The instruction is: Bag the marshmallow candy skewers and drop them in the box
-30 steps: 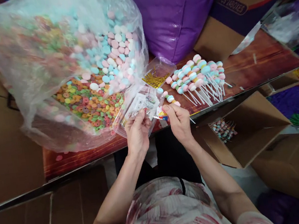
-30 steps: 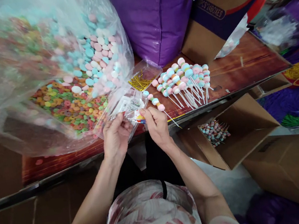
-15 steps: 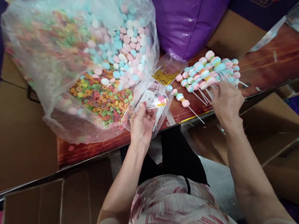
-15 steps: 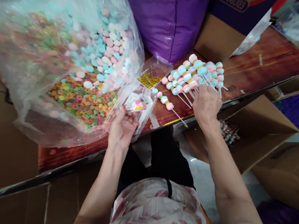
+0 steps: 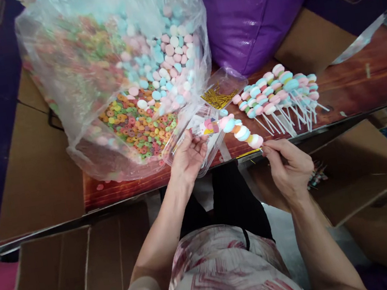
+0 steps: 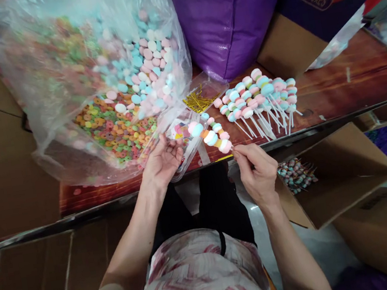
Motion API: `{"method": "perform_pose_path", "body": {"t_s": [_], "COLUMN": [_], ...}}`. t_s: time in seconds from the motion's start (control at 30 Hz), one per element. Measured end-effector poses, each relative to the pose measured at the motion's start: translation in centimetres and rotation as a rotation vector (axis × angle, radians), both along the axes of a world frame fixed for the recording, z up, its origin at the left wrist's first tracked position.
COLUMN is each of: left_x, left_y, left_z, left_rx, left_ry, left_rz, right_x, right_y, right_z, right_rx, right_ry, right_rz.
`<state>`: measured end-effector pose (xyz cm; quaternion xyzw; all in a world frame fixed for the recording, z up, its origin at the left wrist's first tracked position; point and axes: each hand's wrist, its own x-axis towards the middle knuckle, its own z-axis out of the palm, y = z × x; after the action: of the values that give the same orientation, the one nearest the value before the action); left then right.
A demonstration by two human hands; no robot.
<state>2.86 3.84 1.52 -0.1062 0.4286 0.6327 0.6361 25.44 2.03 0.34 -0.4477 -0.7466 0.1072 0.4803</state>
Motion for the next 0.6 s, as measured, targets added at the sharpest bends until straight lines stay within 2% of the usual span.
{"method": "perform_pose_path", "body": {"t_s": [0.13, 0.27, 0.37, 0.5, 0.6], "left_x": [0.0, -0.2, -0.3, -0.7, -1.1], "left_y": [-0.1, -0.3, -0.3, -0.4, -0.4], "left_z": [-0.4, -1.6, -2.5, -3.0, -3.0], "left_rx": [0.008, 0.109, 0.174, 0.215, 0.239], "left_ry": [0.036, 0.134, 0.229, 0.343, 0.380], "left_rz": [0.008, 0.029, 0.072, 0.072, -0.048], "right_x": [0.6, 1.1, 1.2, 0.8, 0.7], "right_y": [0.4, 0.4, 0.1, 0.0, 0.1], "right_z": [0.0, 0.2, 0.3, 0.2, 0.0], "right_rx": [0.103, 0.228, 0.286, 0.192, 0.040], "right_ry": [-0.155, -0.362, -0.434, -0.316, -0.176], "right_rz": [-0.005, -0.015, -0.004, 0.059, 0.062]}}
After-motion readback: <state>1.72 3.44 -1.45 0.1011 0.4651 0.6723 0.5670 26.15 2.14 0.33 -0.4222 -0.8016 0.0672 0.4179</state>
